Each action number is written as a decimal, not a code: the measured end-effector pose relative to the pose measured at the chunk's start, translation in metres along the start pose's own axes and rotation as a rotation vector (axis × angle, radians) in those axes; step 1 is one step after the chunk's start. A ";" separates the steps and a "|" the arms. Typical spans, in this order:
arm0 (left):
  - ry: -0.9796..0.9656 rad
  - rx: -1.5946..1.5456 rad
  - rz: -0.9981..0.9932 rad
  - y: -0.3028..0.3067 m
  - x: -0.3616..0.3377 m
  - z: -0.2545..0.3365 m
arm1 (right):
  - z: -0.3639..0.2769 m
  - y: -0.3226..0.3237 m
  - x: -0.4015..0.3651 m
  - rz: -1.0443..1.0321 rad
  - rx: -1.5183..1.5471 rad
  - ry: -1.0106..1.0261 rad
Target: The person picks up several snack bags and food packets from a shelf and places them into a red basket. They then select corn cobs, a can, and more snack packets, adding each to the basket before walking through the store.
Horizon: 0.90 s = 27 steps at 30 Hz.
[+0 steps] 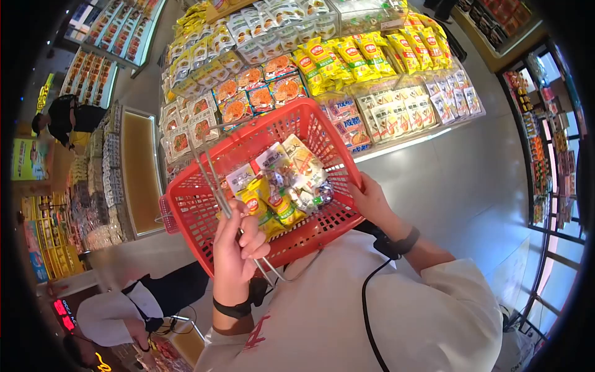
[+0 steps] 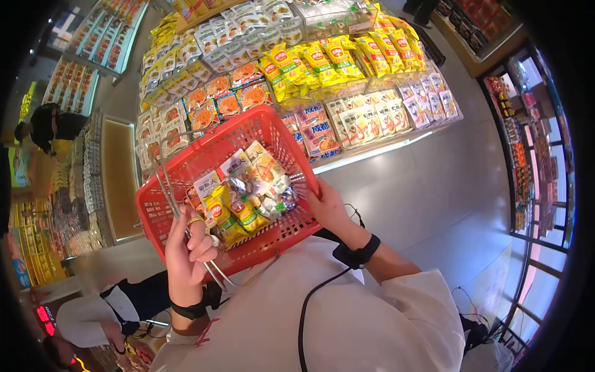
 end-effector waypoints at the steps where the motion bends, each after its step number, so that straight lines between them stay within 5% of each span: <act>1: -0.034 0.006 0.007 0.007 -0.006 0.010 | -0.005 -0.015 0.001 -0.052 0.012 -0.058; 10: -0.152 0.287 0.258 0.108 -0.036 0.074 | -0.011 -0.125 0.007 -0.492 -0.016 -0.166; 13: -0.117 0.259 0.277 0.147 -0.035 0.094 | -0.010 -0.159 0.013 -0.441 -0.078 -0.039; 23: 0.003 0.066 0.094 0.228 -0.011 0.128 | -0.020 -0.230 0.012 -0.231 -0.164 -0.124; 27: 0.004 0.074 0.103 0.231 -0.005 0.132 | -0.018 -0.237 0.028 -0.387 -0.229 -0.189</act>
Point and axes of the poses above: each hand's wrist, its own x-axis towards the middle knuckle, its own y-axis out of the back of the hand, z = x × y, the point moved 6 cm from there along x, towards the middle knuckle, and after that the axes turned 8 degrees about x, right-handed, at the moved point
